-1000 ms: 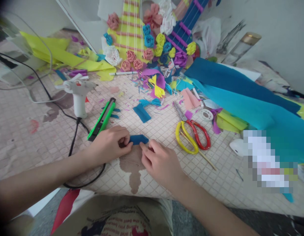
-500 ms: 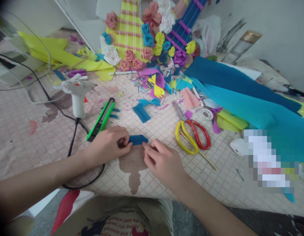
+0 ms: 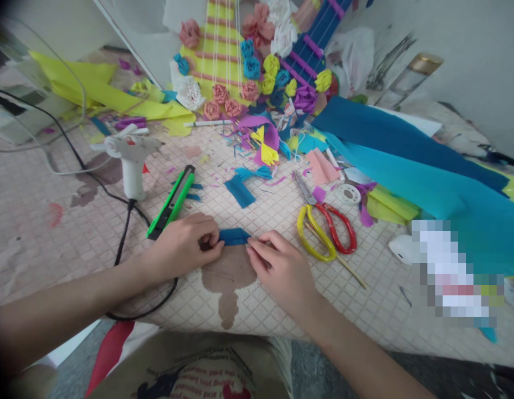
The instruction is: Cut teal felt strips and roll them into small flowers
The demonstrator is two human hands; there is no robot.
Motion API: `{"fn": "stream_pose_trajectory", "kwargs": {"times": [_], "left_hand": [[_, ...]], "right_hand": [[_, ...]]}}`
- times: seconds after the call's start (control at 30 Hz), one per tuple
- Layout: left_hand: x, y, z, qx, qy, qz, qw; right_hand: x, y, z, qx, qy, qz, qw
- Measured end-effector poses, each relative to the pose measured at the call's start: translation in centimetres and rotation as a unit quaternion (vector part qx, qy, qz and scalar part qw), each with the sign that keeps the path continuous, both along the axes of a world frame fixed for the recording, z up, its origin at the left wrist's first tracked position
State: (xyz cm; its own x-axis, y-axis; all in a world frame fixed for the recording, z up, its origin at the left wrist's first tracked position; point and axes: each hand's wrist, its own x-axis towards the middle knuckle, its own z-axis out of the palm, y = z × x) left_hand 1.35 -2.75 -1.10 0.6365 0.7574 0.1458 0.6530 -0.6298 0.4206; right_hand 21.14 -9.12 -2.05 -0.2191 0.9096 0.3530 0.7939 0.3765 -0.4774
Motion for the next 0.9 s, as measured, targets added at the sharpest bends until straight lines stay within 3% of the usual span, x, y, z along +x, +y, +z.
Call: {"fn": "stream_pose_trajectory", "kwargs": {"times": [0.3,0.9], "left_hand": [[0.07,0.16,0.06,-0.008,-0.003,-0.001,1.0],[-0.01,0.13,0.05,-0.018,0.004,-0.002,1.0]], "right_hand": [[0.19,0.6,-0.03,-0.033,0.038,0.019,0.999],[0.47,0.55,0.06,-0.01,-0.027,0.042,0.999]]}}
